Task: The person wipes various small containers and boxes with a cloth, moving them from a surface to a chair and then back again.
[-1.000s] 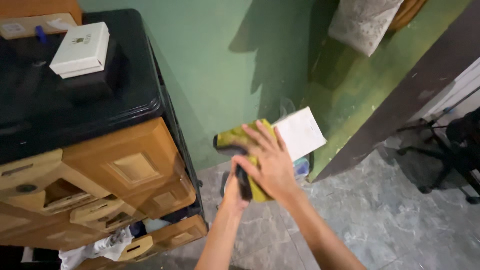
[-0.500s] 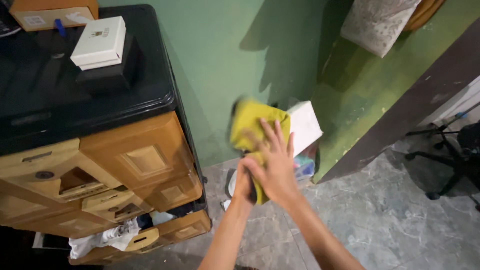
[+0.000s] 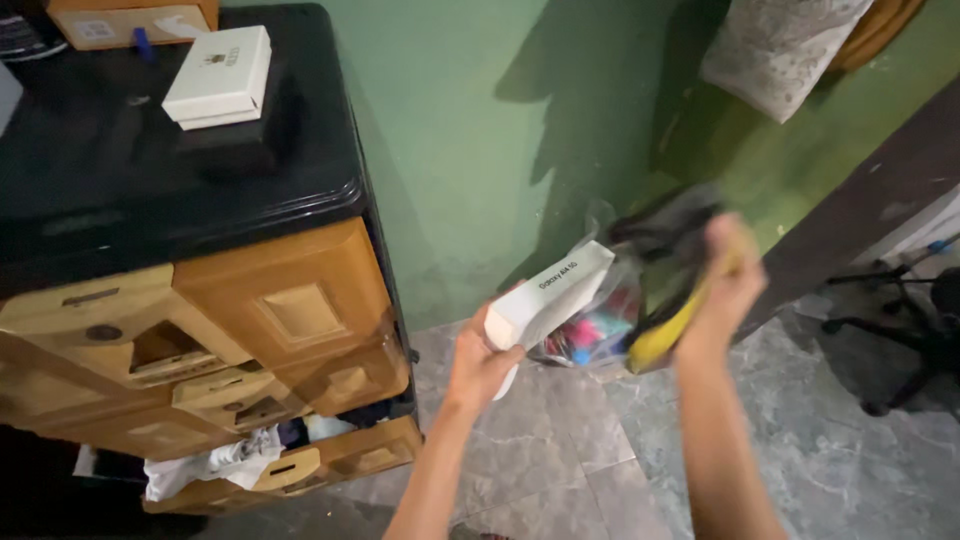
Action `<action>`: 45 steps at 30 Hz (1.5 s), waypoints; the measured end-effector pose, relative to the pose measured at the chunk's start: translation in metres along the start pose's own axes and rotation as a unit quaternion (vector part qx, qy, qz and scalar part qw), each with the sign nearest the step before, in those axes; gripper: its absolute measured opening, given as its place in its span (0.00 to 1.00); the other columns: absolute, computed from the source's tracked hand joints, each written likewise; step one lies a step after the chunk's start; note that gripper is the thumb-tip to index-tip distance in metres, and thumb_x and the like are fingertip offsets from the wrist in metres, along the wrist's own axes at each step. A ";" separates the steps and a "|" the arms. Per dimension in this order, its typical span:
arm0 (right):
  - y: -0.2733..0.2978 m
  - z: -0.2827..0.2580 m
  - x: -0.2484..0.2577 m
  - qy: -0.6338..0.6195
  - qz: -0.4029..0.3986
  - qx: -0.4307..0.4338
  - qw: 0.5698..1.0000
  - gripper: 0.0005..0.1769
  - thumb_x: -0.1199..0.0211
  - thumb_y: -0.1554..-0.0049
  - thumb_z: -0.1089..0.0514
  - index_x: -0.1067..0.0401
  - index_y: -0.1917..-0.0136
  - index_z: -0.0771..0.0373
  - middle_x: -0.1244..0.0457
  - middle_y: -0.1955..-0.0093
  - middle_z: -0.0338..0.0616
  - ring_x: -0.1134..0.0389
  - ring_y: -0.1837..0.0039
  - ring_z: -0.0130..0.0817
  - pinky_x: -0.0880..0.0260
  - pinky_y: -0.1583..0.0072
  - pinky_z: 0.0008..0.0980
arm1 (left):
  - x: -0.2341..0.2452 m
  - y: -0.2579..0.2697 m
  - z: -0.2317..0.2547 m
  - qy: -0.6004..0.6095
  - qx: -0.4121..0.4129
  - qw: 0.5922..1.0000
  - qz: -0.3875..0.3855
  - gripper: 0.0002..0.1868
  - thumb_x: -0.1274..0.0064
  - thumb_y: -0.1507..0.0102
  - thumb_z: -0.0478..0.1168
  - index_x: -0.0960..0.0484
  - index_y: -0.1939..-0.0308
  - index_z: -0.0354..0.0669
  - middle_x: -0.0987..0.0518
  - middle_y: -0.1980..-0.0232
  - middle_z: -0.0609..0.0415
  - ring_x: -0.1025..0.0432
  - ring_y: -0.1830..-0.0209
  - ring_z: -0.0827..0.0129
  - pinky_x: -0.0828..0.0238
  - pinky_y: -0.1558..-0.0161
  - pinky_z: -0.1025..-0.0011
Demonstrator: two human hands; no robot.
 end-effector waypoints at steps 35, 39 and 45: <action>0.064 -0.059 -0.041 0.091 -0.199 0.246 0.944 0.36 0.46 0.31 0.35 0.29 0.46 0.76 0.35 0.45 0.45 0.36 0.45 0.31 0.37 0.40 0.29 | 0.000 -0.017 0.022 0.446 0.232 0.840 -0.206 0.51 0.57 0.35 0.68 0.40 0.25 0.25 0.32 0.28 0.28 0.31 0.31 0.39 0.33 0.34 0.45; 0.048 -0.028 -0.039 0.047 -0.252 0.097 0.962 0.33 0.39 0.33 0.38 0.29 0.55 0.76 0.37 0.58 0.45 0.39 0.57 0.30 0.39 0.54 0.26 | 0.012 -0.016 0.006 0.496 0.257 0.814 -0.161 0.40 0.54 0.32 0.56 0.37 0.32 0.18 0.28 0.35 0.26 0.28 0.37 0.39 0.30 0.36 0.44; -0.010 -0.023 -0.046 0.062 -0.046 -0.162 0.984 0.23 0.39 0.40 0.38 0.26 0.52 0.61 0.30 0.57 0.39 0.27 0.62 0.27 0.23 0.57 0.26 | 0.025 -0.014 0.011 0.373 0.198 0.901 -0.096 0.38 0.53 0.42 0.28 0.34 0.26 0.45 0.26 0.33 0.47 0.29 0.36 0.57 0.29 0.37 0.56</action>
Point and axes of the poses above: each hand's wrist, its own y-axis away from the middle knuckle, its own x-axis out of the back of the hand, z = x × y, the point moved 8 cm from there along -y, towards the middle knuckle
